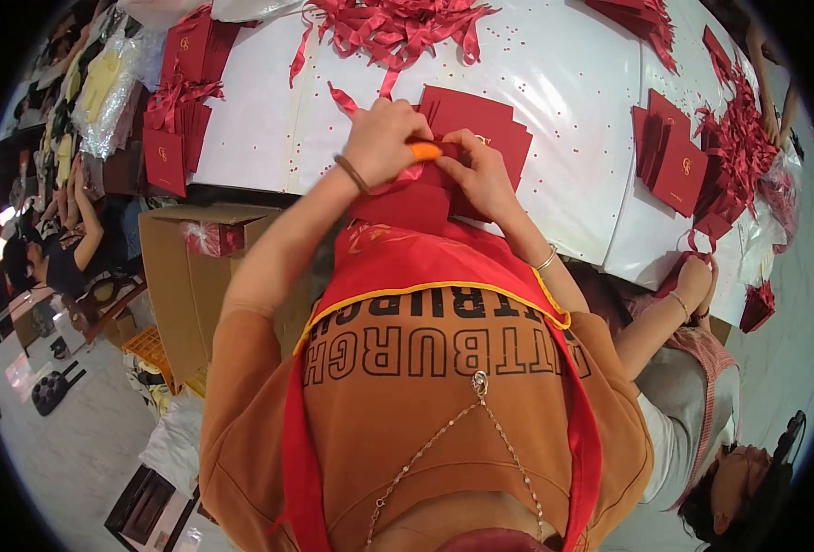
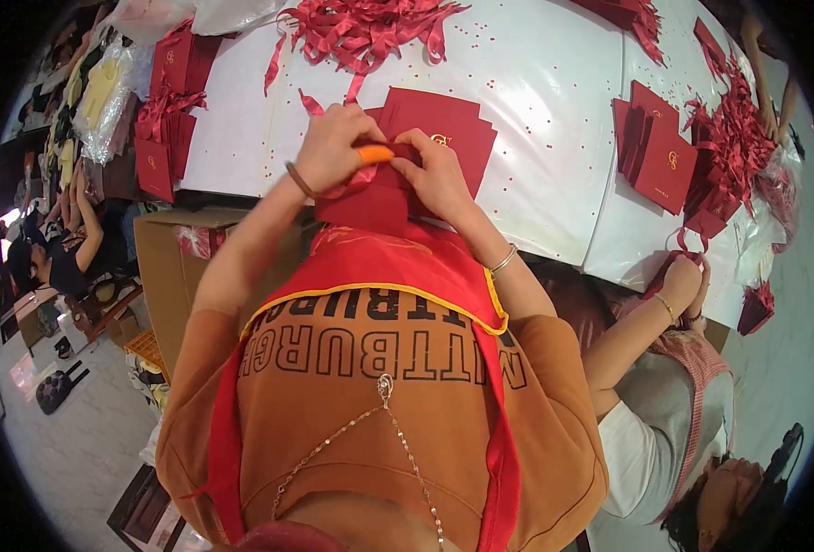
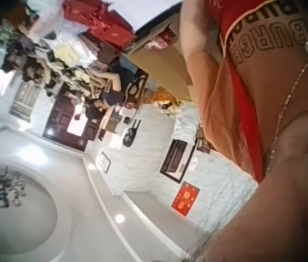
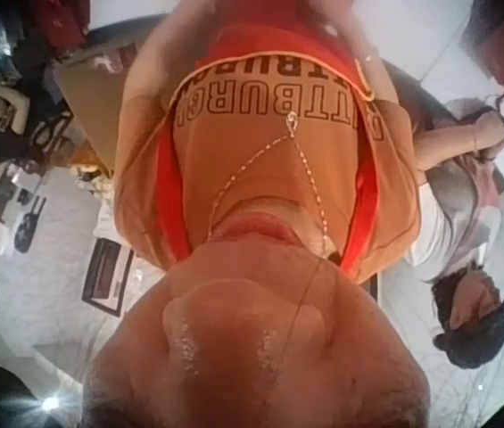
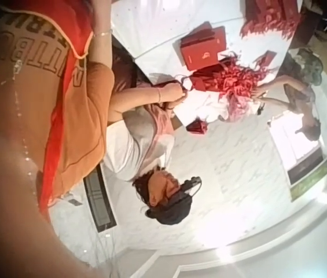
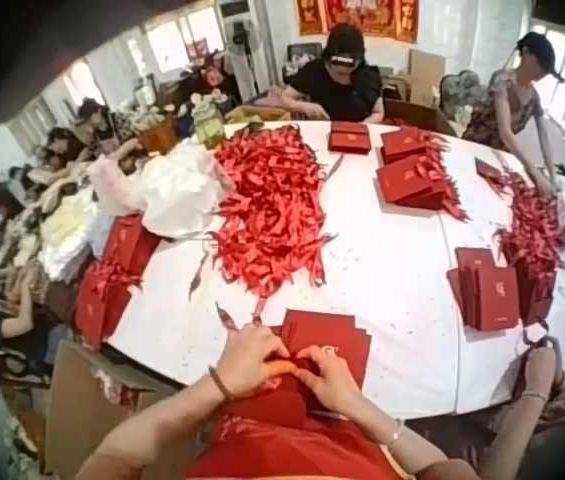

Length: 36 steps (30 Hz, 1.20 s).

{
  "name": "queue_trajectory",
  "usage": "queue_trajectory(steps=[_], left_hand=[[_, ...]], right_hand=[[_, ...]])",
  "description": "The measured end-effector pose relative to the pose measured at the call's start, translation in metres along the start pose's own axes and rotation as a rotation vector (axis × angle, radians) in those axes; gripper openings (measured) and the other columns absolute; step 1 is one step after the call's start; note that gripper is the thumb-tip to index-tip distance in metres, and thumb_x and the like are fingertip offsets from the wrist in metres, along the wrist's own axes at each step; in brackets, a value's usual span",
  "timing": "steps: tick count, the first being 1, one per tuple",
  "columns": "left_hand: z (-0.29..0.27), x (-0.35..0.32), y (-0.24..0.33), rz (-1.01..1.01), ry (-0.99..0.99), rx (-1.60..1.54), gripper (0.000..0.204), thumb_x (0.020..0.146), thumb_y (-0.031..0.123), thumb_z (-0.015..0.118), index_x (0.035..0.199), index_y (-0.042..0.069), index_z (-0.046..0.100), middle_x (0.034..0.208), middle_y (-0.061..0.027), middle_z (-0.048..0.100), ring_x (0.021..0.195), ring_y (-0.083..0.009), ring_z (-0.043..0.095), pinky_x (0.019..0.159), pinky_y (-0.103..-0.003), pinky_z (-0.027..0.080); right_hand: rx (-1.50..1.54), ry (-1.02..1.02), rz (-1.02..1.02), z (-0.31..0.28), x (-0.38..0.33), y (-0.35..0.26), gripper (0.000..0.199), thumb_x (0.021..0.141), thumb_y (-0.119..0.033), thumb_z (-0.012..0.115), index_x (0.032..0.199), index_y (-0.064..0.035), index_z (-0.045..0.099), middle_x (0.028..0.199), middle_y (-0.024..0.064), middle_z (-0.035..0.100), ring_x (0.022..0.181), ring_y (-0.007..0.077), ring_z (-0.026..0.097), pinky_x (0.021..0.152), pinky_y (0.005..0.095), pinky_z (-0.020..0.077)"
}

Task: Tying red ribbons onto red envelopes at a workstation.

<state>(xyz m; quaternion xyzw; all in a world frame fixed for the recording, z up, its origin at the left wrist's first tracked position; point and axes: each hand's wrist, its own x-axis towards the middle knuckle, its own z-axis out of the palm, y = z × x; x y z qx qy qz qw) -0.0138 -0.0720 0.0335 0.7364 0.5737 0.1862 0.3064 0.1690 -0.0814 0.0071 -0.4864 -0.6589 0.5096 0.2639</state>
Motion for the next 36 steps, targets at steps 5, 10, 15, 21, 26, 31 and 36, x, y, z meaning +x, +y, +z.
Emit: queue_trajectory(steps=[5,10,15,21,26,31,36], left_hand=[[-0.019,0.037,-0.034,-0.019,-0.553,-0.133,0.026,0.076,0.027,0.057,0.076,0.002,0.063,0.063,-0.0087,0.059,0.058,-0.0179,0.053,0.055,-0.032,0.040],[-0.019,0.054,-0.021,-0.214,-0.767,-0.230,0.022,0.073,0.018,0.054,0.081,0.000,0.065,0.058,-0.0025,0.052,0.054,-0.0099,0.045,0.050,-0.024,0.036],[-0.006,0.049,-0.027,-0.121,-0.436,-0.220,0.021,0.070,0.018,0.055,0.074,0.001,0.065,0.060,-0.0013,0.053,0.055,-0.0102,0.045,0.050,-0.025,0.036],[-0.033,0.055,-0.047,-0.193,-0.326,-0.314,0.021,0.076,0.022,0.054,0.080,0.004,0.065,0.070,-0.0013,0.057,0.064,-0.0116,0.052,0.050,-0.026,0.040],[-0.030,0.049,-0.036,-0.494,-0.329,-0.602,0.018,0.082,0.023,0.050,0.083,0.006,0.056,0.066,-0.0007,0.053,0.058,-0.0080,0.050,0.041,-0.021,0.037],[-0.018,0.051,-0.021,-0.439,-0.239,-0.686,0.014,0.085,0.020,0.047,0.082,0.006,0.052,0.060,-0.0002,0.047,0.039,-0.0060,0.034,0.035,-0.020,0.027],[-0.049,0.075,-0.044,-0.521,0.135,-1.105,0.013,0.087,0.012,0.045,0.083,0.004,0.054,0.064,-0.0004,0.049,0.040,-0.0054,0.031,0.036,-0.020,0.024]], right_hand=[[-0.007,-0.064,-0.095,0.001,0.002,-0.010,0.022,0.078,-0.011,0.062,0.099,-0.0042,0.056,0.072,0.0109,0.057,0.062,0.0184,0.053,0.060,0.0288,0.0431],[-0.010,-0.115,-0.082,0.001,0.003,-0.010,0.022,0.081,-0.013,0.061,0.100,-0.0044,0.055,0.076,0.0076,0.059,0.067,0.0134,0.053,0.062,0.0258,0.0432],[-0.020,-0.068,-0.102,0.002,0.002,-0.007,0.023,0.080,-0.012,0.061,0.100,-0.0045,0.055,0.072,0.0122,0.057,0.064,0.0199,0.054,0.061,0.0295,0.0431],[0.030,-0.050,-0.133,0.005,-0.002,-0.010,0.023,0.079,-0.013,0.062,0.099,-0.0048,0.055,0.074,0.0110,0.057,0.064,0.0222,0.053,0.061,0.0305,0.0429],[-0.259,0.087,-0.368,0.004,0.003,-0.006,0.023,0.077,-0.013,0.063,0.098,-0.0065,0.056,0.074,0.0081,0.054,0.074,0.0227,0.051,0.066,0.0284,0.0426],[0.259,-0.110,-0.123,0.017,0.008,0.004,0.029,0.076,-0.011,0.064,0.103,-0.0072,0.053,0.072,0.0054,0.052,0.073,0.0162,0.050,0.066,0.0262,0.0415],[0.170,-0.268,-0.036,0.008,0.003,-0.020,0.027,0.080,-0.009,0.062,0.104,-0.0060,0.050,0.078,0.0006,0.053,0.066,0.0065,0.047,0.059,0.0217,0.0399]])
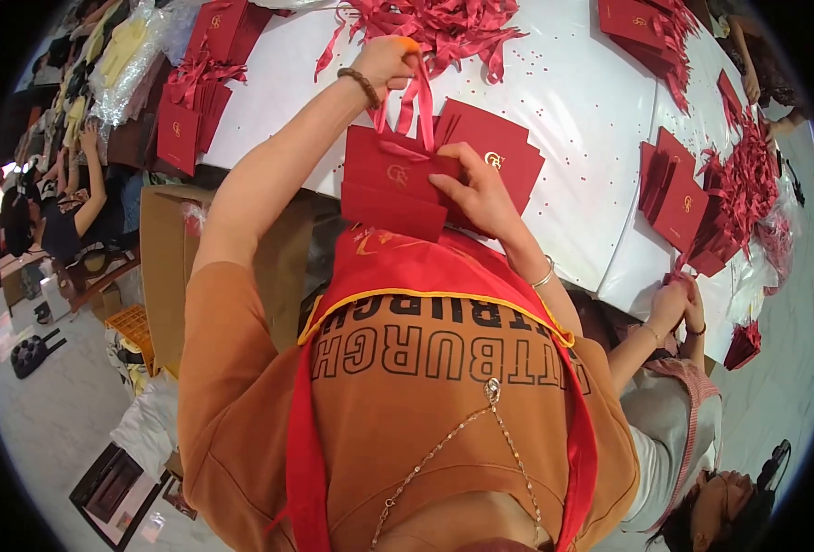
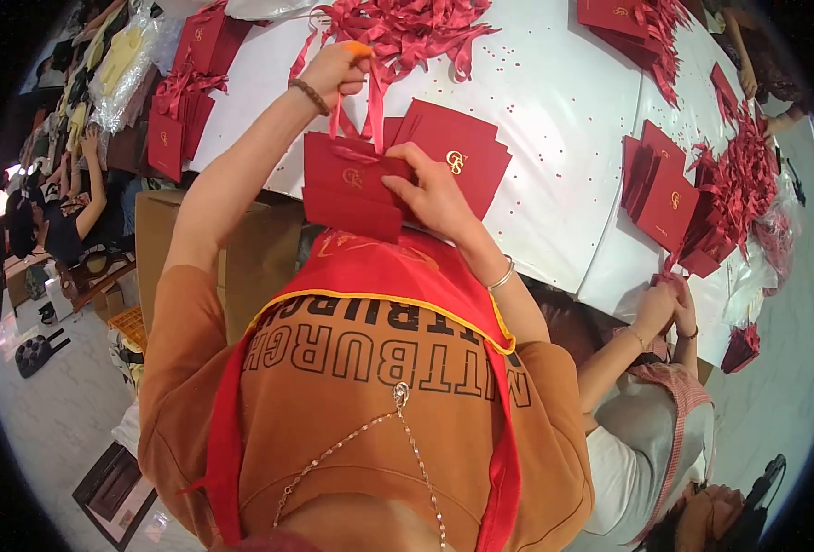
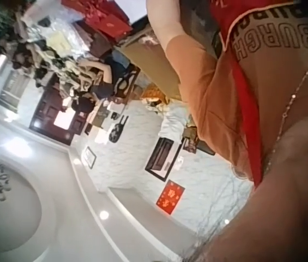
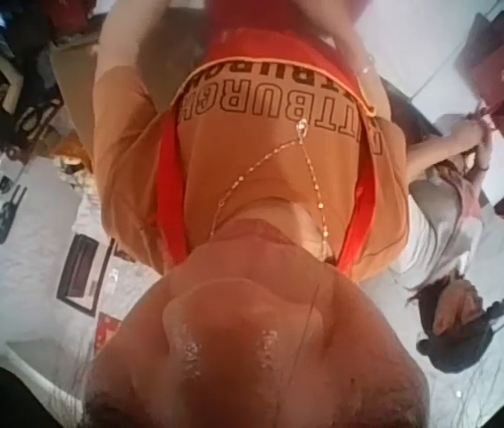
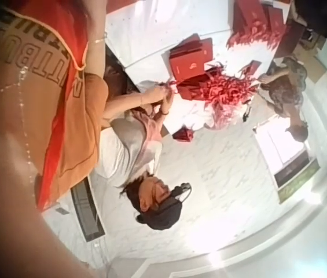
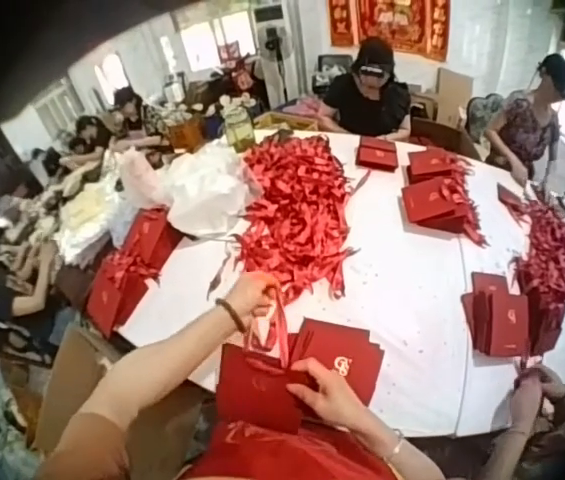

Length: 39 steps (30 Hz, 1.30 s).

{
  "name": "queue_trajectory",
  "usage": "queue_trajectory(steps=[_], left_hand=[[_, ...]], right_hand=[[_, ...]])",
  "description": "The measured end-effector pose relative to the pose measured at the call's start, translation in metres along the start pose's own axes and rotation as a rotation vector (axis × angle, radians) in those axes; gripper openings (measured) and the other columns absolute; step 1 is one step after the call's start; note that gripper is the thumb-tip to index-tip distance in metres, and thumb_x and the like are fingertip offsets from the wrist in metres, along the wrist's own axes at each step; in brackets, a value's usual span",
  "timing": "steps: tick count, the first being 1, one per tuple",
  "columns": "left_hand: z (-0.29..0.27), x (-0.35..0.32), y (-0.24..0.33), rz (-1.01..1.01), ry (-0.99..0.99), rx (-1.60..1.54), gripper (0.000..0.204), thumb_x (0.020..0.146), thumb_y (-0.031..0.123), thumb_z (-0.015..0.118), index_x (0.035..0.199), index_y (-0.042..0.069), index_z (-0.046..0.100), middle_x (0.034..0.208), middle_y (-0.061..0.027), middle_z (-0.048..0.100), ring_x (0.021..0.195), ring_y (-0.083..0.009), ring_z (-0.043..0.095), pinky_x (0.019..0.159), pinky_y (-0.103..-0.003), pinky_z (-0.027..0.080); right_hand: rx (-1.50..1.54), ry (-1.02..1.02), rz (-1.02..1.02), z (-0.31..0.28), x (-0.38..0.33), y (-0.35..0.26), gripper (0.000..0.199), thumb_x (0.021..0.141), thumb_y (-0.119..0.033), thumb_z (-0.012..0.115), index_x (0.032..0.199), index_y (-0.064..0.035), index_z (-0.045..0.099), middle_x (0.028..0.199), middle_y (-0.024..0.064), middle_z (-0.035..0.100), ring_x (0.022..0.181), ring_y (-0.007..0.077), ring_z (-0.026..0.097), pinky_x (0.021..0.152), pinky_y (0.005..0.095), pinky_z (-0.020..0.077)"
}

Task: Tying red ribbons onto red envelopes at a workstation.

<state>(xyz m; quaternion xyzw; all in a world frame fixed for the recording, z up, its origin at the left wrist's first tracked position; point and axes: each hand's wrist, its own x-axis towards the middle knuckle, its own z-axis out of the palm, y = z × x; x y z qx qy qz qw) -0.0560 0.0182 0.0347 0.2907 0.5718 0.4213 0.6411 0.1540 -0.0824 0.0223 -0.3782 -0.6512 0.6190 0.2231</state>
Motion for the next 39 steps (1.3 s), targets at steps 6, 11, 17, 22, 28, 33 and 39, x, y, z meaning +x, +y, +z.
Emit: queue_trajectory(steps=[6,11,17,22,28,33,39], left_hand=[[-0.012,-0.017,0.003,0.166,0.048,0.009,0.010,0.085,0.019,0.051,0.089,0.011,0.057,0.073,0.0026,0.055,0.063,-0.0052,0.049,0.052,-0.024,0.035],[-0.012,-0.049,-0.050,0.165,-0.399,-0.275,0.021,0.087,0.020,0.050,0.105,0.009,0.053,0.089,-0.0046,0.057,0.082,-0.0101,0.053,0.058,-0.025,0.043],[0.048,-0.090,-0.075,-0.010,-0.311,-0.638,0.017,0.084,0.015,0.052,0.100,0.007,0.052,0.085,-0.0041,0.056,0.079,-0.0111,0.053,0.065,-0.022,0.044],[0.028,-0.053,-0.096,-0.033,0.141,-0.136,0.025,0.086,0.015,0.051,0.109,0.006,0.047,0.092,-0.0060,0.054,0.080,-0.0119,0.050,0.066,-0.024,0.042],[0.029,-0.043,-0.109,0.094,0.418,-0.191,0.017,0.085,0.010,0.052,0.101,0.005,0.050,0.084,-0.0053,0.054,0.071,-0.0102,0.048,0.061,-0.025,0.040],[-0.020,-0.023,-0.112,0.140,0.398,0.283,0.021,0.086,0.023,0.054,0.099,0.006,0.053,0.074,-0.0071,0.058,0.071,-0.0125,0.057,0.057,-0.024,0.044],[-0.060,-0.003,-0.098,-0.053,0.664,1.084,0.031,0.081,0.032,0.054,0.098,0.006,0.053,0.095,-0.0161,0.062,0.086,-0.0315,0.059,0.072,-0.041,0.046]], right_hand=[[0.329,0.026,-0.007,-0.004,-0.005,0.009,0.027,0.080,-0.006,0.063,0.103,-0.0063,0.049,0.088,-0.0005,0.055,0.070,0.0056,0.049,0.061,0.0206,0.0412],[0.805,0.115,-0.099,-0.007,-0.005,-0.006,0.029,0.078,0.004,0.060,0.102,-0.0076,0.046,0.102,0.0043,0.055,0.084,0.0111,0.057,0.074,0.0243,0.0474],[0.522,0.195,-0.170,-0.013,-0.002,0.003,0.024,0.081,-0.001,0.057,0.102,-0.0070,0.047,0.112,0.0067,0.048,0.094,0.0150,0.052,0.079,0.0292,0.0453],[0.704,0.479,-0.057,-0.041,-0.011,0.022,0.035,0.094,-0.035,0.030,0.106,-0.0072,0.047,0.111,0.0077,0.046,0.093,0.0181,0.051,0.077,0.0327,0.0451],[0.359,0.334,-0.074,-0.035,-0.008,-0.003,0.046,0.083,-0.021,0.057,0.122,-0.0048,0.038,0.119,0.0127,0.043,0.103,0.0213,0.049,0.081,0.0310,0.0459],[0.235,0.339,0.081,-0.046,-0.002,0.026,0.051,0.077,-0.012,0.065,0.120,-0.0028,0.039,0.118,0.0130,0.045,0.104,0.0181,0.049,0.080,0.0281,0.0452],[-0.301,0.534,0.057,-0.038,-0.012,0.024,0.044,0.071,-0.013,0.069,0.109,-0.0052,0.047,0.104,0.0125,0.053,0.096,0.0223,0.051,0.081,0.0319,0.0430]])
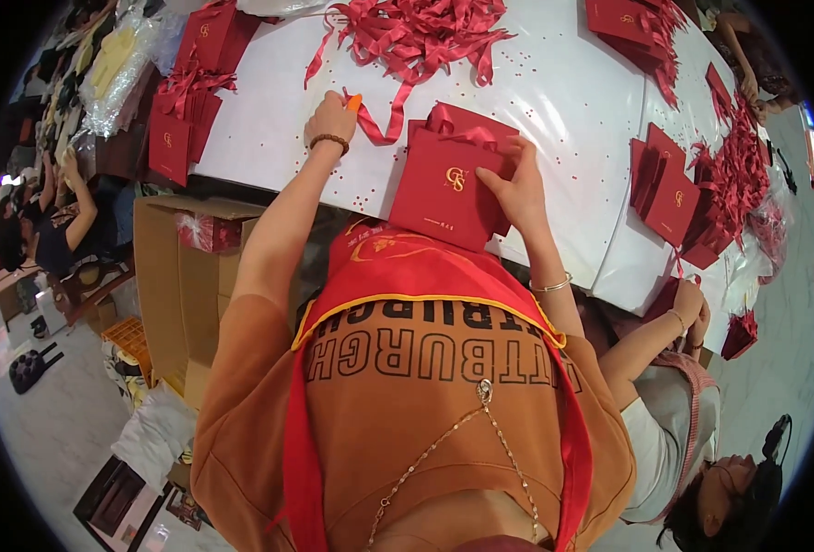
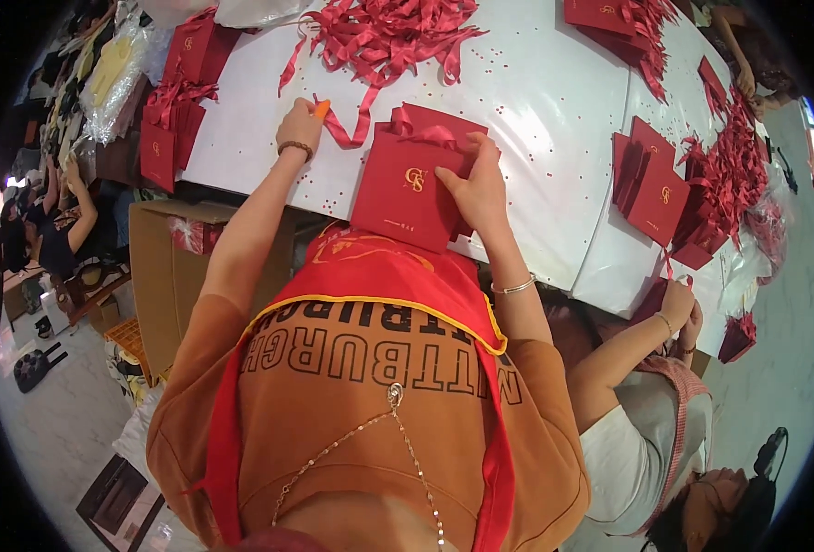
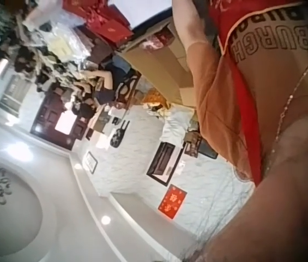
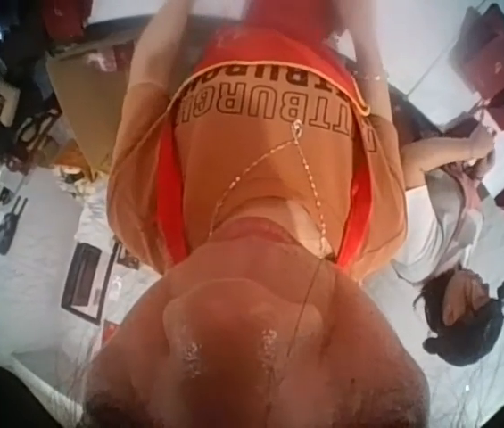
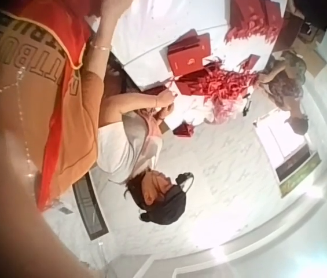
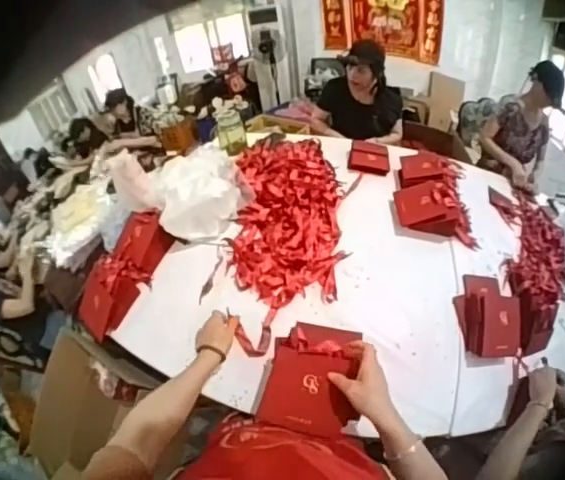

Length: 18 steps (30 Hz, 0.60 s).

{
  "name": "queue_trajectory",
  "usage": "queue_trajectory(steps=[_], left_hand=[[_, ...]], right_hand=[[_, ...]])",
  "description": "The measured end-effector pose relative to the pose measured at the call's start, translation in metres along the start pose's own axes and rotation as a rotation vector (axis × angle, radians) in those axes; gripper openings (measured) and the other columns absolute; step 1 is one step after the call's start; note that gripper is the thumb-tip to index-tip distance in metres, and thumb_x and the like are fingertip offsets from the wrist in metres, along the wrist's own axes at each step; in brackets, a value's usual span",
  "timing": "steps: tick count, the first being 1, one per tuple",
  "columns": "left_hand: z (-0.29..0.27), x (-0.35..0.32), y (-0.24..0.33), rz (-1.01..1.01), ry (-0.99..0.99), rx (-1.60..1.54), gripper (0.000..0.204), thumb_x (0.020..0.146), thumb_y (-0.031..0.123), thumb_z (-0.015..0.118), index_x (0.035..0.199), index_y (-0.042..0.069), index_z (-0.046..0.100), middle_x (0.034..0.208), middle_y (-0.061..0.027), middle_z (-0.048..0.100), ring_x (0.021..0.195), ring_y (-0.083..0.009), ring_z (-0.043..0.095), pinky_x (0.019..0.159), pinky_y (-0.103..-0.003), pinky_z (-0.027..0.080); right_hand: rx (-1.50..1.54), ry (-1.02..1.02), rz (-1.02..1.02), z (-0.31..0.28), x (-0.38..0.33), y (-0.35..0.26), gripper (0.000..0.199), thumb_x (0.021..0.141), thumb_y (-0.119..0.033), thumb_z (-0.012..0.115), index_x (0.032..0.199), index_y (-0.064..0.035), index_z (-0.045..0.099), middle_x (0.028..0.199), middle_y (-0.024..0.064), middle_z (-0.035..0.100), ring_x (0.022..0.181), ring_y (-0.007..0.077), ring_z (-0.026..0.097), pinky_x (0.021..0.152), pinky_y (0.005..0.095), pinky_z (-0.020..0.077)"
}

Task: Tying red ribbons onto red envelopes at a workstation.

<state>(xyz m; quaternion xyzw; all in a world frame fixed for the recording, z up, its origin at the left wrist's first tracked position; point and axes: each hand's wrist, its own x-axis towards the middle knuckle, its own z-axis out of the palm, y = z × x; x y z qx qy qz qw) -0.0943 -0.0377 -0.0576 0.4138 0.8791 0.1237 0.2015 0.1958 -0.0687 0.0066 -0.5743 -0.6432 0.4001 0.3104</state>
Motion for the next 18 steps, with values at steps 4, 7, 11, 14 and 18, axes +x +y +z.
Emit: queue_trajectory(steps=[4,7,11,14,18], left_hand=[[0.003,0.015,-0.011,0.184,0.011,0.077,0.029,0.082,0.034,0.054,0.095,0.007,0.056,0.090,-0.0146,0.063,0.085,-0.0326,0.059,0.073,-0.040,0.045],[0.001,0.011,-0.006,0.214,0.048,0.095,0.026,0.082,0.030,0.053,0.093,0.007,0.057,0.094,-0.0143,0.061,0.087,-0.0318,0.059,0.074,-0.040,0.046],[0.002,0.012,-0.006,0.127,0.045,0.013,0.022,0.081,0.024,0.053,0.093,0.007,0.058,0.099,-0.0156,0.059,0.089,-0.0327,0.058,0.075,-0.040,0.046],[0.002,0.016,-0.016,0.236,0.059,0.026,0.020,0.079,0.019,0.055,0.093,0.004,0.057,0.096,-0.0137,0.060,0.082,-0.0289,0.059,0.072,-0.037,0.047],[-0.010,0.020,-0.027,0.196,0.017,-0.454,0.016,0.078,0.010,0.054,0.093,0.004,0.055,0.089,-0.0146,0.060,0.072,-0.0252,0.059,0.066,-0.036,0.048]], right_hand=[[-0.602,0.175,-0.455,-0.001,-0.001,-0.019,0.029,0.068,-0.016,0.068,0.092,-0.0089,0.056,0.094,0.0071,0.054,0.093,0.0255,0.049,0.078,0.0352,0.0398],[-0.485,-0.180,-0.605,0.010,0.008,-0.020,0.017,0.070,-0.016,0.067,0.084,-0.0079,0.060,0.095,0.0050,0.054,0.090,0.0245,0.049,0.071,0.0344,0.0386],[-0.493,-0.141,-0.738,0.031,0.025,-0.010,0.025,0.073,-0.019,0.065,0.093,-0.0065,0.059,0.096,0.0063,0.054,0.094,0.0249,0.048,0.074,0.0356,0.0384],[-0.491,-0.189,-0.587,0.035,0.024,-0.003,0.035,0.070,-0.025,0.068,0.098,-0.0058,0.058,0.097,0.0068,0.054,0.096,0.0256,0.047,0.076,0.0362,0.0384],[-0.561,-0.248,-0.523,0.029,0.020,-0.012,0.044,0.066,-0.033,0.070,0.098,-0.0069,0.056,0.098,0.0071,0.052,0.096,0.0256,0.049,0.077,0.0369,0.0390]])
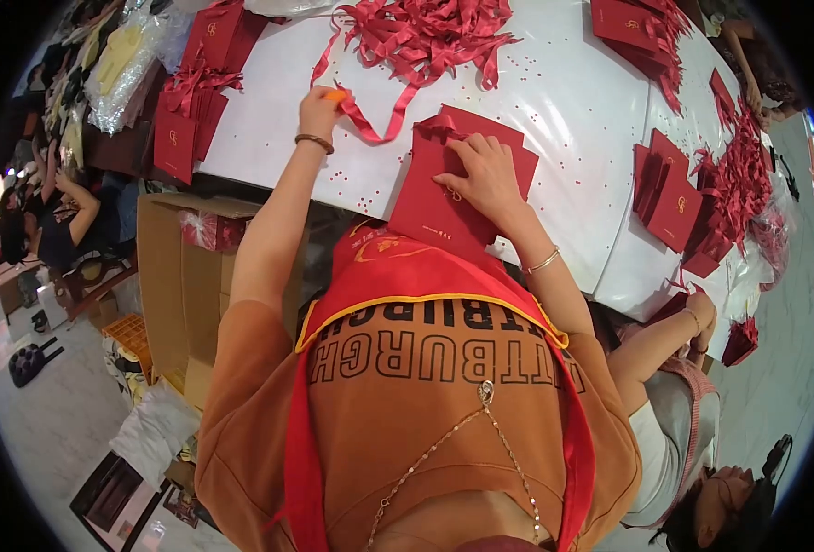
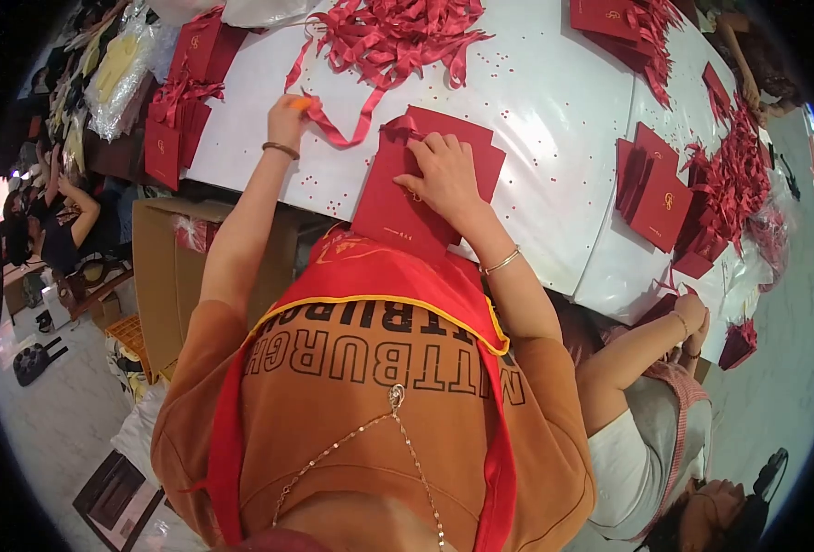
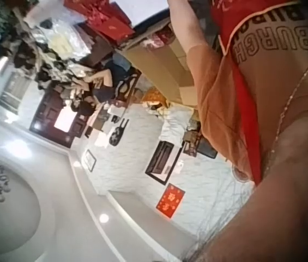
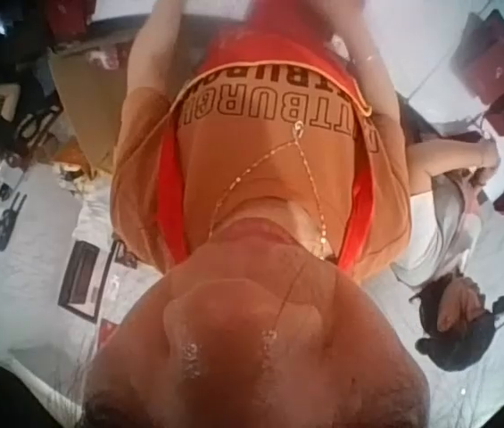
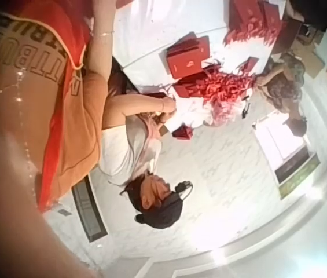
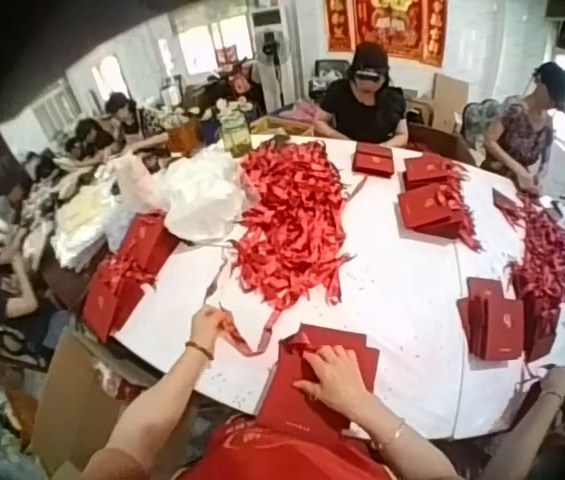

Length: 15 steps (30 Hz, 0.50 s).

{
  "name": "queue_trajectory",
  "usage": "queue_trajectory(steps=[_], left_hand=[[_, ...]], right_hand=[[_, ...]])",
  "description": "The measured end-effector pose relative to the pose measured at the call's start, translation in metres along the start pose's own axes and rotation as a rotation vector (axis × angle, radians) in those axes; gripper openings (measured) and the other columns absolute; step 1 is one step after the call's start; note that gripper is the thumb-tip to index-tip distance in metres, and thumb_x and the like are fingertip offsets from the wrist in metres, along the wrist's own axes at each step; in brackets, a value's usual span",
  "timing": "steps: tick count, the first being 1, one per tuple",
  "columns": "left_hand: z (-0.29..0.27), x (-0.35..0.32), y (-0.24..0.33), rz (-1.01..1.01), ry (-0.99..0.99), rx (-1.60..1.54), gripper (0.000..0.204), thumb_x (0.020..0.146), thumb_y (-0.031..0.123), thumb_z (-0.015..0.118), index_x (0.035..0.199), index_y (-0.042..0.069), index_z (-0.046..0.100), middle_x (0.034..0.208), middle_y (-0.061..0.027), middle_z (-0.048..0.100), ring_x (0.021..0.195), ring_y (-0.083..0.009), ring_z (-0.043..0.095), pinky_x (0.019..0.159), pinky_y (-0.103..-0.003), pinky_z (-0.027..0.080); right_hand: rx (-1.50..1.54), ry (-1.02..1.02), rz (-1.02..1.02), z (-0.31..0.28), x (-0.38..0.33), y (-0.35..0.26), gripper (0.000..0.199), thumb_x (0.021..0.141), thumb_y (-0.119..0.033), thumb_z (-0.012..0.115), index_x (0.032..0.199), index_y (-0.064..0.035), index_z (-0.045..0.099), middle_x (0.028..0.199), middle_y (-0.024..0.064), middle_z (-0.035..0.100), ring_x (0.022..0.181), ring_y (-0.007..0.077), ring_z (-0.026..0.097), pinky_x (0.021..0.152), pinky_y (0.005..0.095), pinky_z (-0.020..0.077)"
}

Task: Tying red ribbons onto red envelopes at a workstation.

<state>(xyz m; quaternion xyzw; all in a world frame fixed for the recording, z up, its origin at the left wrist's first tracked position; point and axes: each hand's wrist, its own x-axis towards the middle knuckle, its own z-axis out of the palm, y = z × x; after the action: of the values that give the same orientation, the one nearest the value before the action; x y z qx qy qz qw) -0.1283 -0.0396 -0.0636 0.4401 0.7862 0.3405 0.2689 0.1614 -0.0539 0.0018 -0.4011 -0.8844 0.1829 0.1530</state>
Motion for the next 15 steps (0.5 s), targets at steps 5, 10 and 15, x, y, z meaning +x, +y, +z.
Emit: queue_trajectory(steps=[5,10,15], left_hand=[[-0.055,-0.009,0.052,0.034,0.038,-1.194,0.019,0.077,-0.006,0.040,0.091,-0.004,0.052,0.080,-0.0161,0.058,0.064,-0.0194,0.055,0.057,-0.026,0.046],[-0.071,-0.038,0.078,-0.010,-0.270,-0.974,0.027,0.071,-0.004,0.045,0.096,-0.005,0.054,0.077,-0.0109,0.058,0.061,-0.0131,0.051,0.055,-0.023,0.042],[-0.011,-0.096,0.106,-0.084,-0.444,-0.722,0.031,0.075,-0.002,0.044,0.105,0.002,0.050,0.075,-0.0076,0.057,0.047,-0.0036,0.038,0.042,-0.017,0.031]], right_hand=[[0.356,-0.097,0.173,-0.012,0.006,0.005,0.039,0.071,-0.023,0.069,0.102,-0.0033,0.057,0.089,0.0103,0.059,0.075,0.0219,0.057,0.068,0.0317,0.0450],[0.635,-0.273,0.401,-0.011,0.012,0.013,0.031,0.074,-0.016,0.068,0.099,0.0012,0.058,0.082,0.0065,0.061,0.076,0.0117,0.056,0.070,0.0253,0.0445],[0.701,-0.329,0.423,-0.006,0.012,0.016,0.031,0.076,-0.014,0.066,0.100,0.0034,0.057,0.085,0.0056,0.060,0.077,0.0096,0.055,0.070,0.0245,0.0439]])
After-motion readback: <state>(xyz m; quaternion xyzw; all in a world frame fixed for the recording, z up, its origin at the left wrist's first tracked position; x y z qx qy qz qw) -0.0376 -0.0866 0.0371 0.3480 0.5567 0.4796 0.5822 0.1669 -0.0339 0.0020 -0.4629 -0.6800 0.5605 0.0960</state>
